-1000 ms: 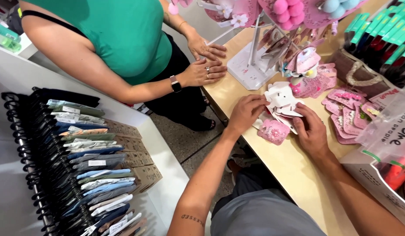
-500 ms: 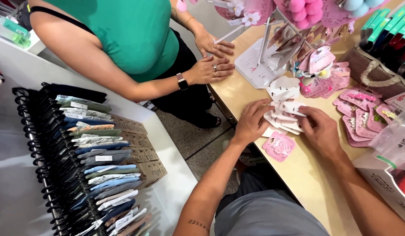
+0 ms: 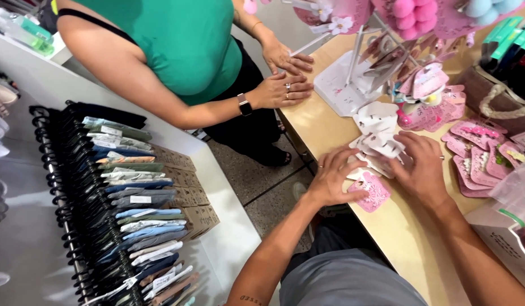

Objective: Arranging hair accessory cards in an organized grid on a display counter.

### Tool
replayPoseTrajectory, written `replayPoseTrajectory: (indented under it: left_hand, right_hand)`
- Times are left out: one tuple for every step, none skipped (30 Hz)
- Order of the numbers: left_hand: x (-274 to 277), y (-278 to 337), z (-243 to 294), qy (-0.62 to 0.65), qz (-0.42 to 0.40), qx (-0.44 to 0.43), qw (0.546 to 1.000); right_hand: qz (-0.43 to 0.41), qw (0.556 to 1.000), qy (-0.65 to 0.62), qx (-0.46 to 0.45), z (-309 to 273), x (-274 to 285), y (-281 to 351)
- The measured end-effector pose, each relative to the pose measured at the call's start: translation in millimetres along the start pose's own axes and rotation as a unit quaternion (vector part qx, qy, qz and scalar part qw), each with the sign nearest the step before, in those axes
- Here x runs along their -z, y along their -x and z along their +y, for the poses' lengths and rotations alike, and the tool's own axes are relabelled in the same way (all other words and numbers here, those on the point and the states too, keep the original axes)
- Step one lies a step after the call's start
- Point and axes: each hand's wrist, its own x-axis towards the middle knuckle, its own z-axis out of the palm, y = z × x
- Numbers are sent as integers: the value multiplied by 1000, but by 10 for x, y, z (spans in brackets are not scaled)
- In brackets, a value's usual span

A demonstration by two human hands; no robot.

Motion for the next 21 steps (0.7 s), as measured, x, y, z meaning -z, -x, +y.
replayPoseTrajectory:
  left_hand:
    - [37,1,0,-3,3,3,1000]
    - [67,-2,6,2,-27,4,1000]
    - [95,-5,13,7,-56,5,998]
    - [110,-1,13,7,-54,7,998]
    - [122,2,13,-5,-59,1,998]
    - [138,0,10,-18,-65,-7,998]
    - [136,-2,10,-19,-65,-6,998]
    - [129,-6,13,-25,-69,-4,997]
    - [122,-11,16,-31,-73,-2,997]
    - [100,-4,4,-31,-73,-2,997]
    - [79,4,-9,-29,-61,-4,998]
    - [55,18,-18,-27,-50,-5,998]
    - [70,12,-1,-27,-49,-5,998]
    - [91,4,11,-16,-46,-4,999]
    - [112,-6,23,-6,-42,-2,999]
    - [104,-4,21,-6,-42,-4,999]
    - [96,-3,19,-1,-40,1,999]
    - [91,2,20,3,-37,6,999]
    - [108,-10,24,3,-37,5,999]
    - [116,-12,34,7,-43,9,999]
    - [123,-13,45,10,-48,12,999]
  right_hand:
    - [-2,1000,-2,4,-38,-24,-29]
    - [-23,998,24,45,-73,-39,-51]
    - [-44,994,51,87,-106,-54,-71]
    - [-45,994,49,89,-87,-97,-64]
    - [-51,995,45,76,-65,-139,-57]
    - [-56,996,41,62,-43,-184,-50]
    - [-56,996,40,64,-45,-187,-75]
    - [-50,997,30,55,-45,-184,-94]
    - [-44,998,20,47,-44,-182,-113]
    - [-43,998,21,47,-53,-151,-124]
    - [-43,999,-10,30,-63,-121,-135]
    - [-44,998,-42,13,-74,-90,-142]
    - [-44,998,-42,13,-209,10,-177]
    - [-54,994,-83,-46,-345,106,-218]
    - [-63,985,-124,-105,-480,203,-258]
    - [-62,985,-124,-105,-448,197,-245]
    - [-44,974,-141,-171,-414,191,-232]
    - [-26,959,-157,-236,-385,185,-219]
    - [-25,959,-157,-237,-375,166,-222]
    - [24,935,-256,-245,-365,148,-212]
    - [73,899,-352,-251,-354,130,-201]
